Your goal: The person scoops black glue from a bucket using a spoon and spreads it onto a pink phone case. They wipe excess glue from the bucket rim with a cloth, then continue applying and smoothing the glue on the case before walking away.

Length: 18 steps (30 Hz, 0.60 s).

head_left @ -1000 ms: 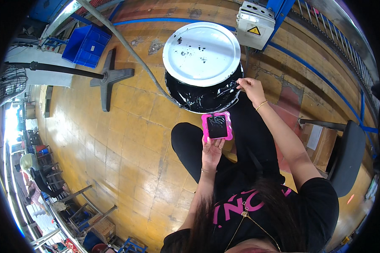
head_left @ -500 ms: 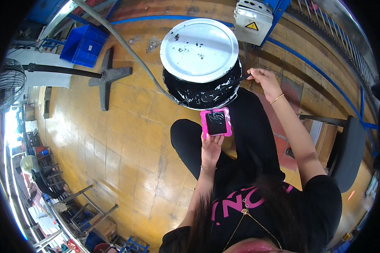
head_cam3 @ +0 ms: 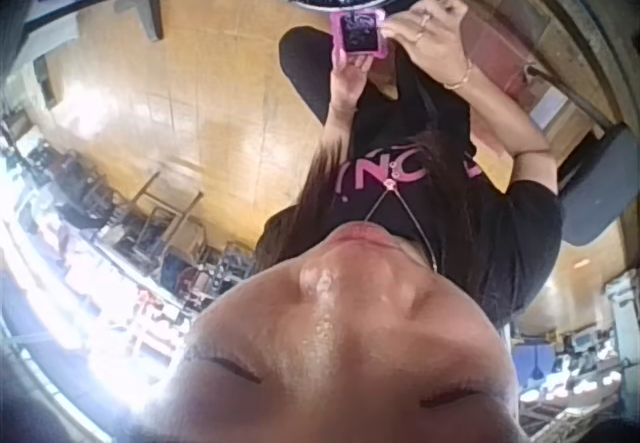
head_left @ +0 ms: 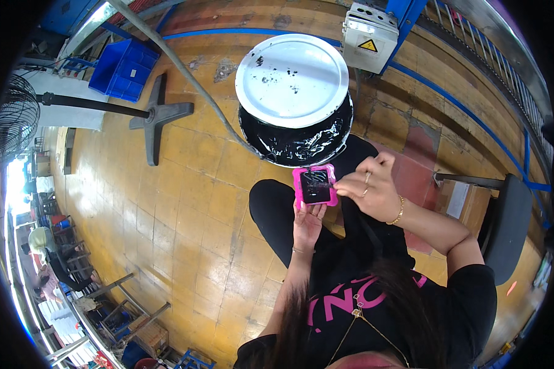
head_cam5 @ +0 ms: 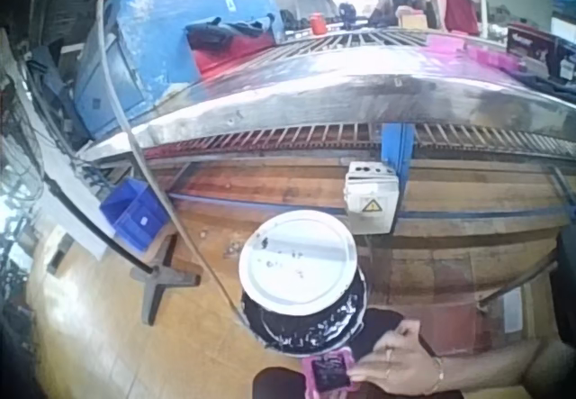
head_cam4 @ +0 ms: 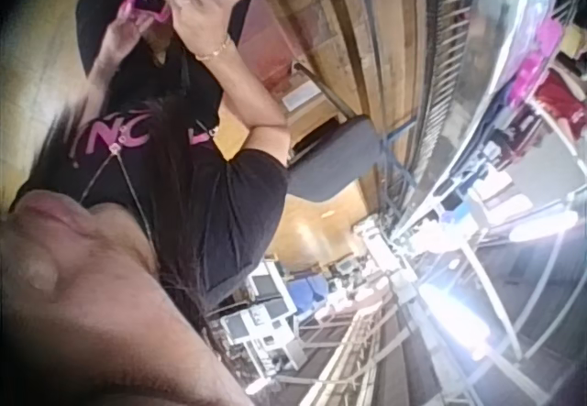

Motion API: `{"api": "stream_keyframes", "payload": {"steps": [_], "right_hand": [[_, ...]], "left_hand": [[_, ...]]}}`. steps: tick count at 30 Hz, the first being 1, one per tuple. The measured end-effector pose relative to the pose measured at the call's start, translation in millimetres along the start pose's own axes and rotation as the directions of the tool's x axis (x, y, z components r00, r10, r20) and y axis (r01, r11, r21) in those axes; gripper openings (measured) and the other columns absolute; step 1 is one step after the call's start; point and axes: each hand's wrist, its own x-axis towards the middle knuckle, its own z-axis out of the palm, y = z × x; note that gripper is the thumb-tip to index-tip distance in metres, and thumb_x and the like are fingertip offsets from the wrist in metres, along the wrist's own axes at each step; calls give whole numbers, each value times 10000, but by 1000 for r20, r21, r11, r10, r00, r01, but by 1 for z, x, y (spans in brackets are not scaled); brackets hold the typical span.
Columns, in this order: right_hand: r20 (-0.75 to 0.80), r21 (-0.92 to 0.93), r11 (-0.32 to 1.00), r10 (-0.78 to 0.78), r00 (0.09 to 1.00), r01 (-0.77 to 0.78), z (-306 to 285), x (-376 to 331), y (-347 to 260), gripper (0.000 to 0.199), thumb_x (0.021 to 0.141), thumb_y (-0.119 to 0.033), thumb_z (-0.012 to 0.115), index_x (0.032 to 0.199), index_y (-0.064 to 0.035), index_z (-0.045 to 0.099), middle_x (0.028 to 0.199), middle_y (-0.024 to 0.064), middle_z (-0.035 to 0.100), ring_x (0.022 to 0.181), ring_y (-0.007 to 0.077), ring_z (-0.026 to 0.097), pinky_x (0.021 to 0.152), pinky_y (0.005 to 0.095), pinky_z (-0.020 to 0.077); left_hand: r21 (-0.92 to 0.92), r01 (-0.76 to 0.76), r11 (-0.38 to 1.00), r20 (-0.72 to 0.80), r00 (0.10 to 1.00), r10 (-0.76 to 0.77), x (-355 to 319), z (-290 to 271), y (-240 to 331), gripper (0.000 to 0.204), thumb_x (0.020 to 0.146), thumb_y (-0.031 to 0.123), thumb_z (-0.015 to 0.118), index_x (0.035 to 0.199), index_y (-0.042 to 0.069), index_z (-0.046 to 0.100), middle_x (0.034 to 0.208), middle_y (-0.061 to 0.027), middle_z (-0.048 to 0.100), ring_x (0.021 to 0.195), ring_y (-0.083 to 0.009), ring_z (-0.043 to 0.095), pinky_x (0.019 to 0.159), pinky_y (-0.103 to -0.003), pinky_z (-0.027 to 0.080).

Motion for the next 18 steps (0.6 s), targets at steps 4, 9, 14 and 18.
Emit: {"api": "stream_keyframes", "payload": {"steps": [4,9,14,18], "right_hand": [[-15,-16,997,76,997,-76,-7,11,2,152,707,-228,757,843,-184,707,756,-103,660,713,121,490,782,370,280],[20,19,953,301,953,-302,8,-1,29,109,814,-267,686,803,-164,719,743,-52,671,746,147,537,809,368,301],[94,336,676,669,738,-656,5,11,74,179,892,-222,628,871,-68,716,758,41,686,703,151,606,694,298,430],[13,395,603,751,660,-693,14,-1,125,242,915,-254,611,956,-35,706,745,28,689,652,80,574,602,246,433]], "left_hand": [[-10,1,1000,14,1000,-1,0,0,-1,413,931,263,596,1307,195,441,1274,-50,555,1202,-257,527,1051,-437,412],[4,7,1000,-7,1000,-7,-1,9,0,351,925,276,594,1254,176,523,1193,-31,613,1165,-236,552,1051,-429,405],[-11,-1,1000,-26,1000,1,-1,5,-2,353,926,269,594,1255,167,516,1194,-43,612,1164,-245,551,1044,-428,416],[-23,-5,1000,-6,1000,5,-2,7,-2,353,929,258,591,1259,163,510,1207,-51,602,1164,-248,550,1048,-431,413]]}}
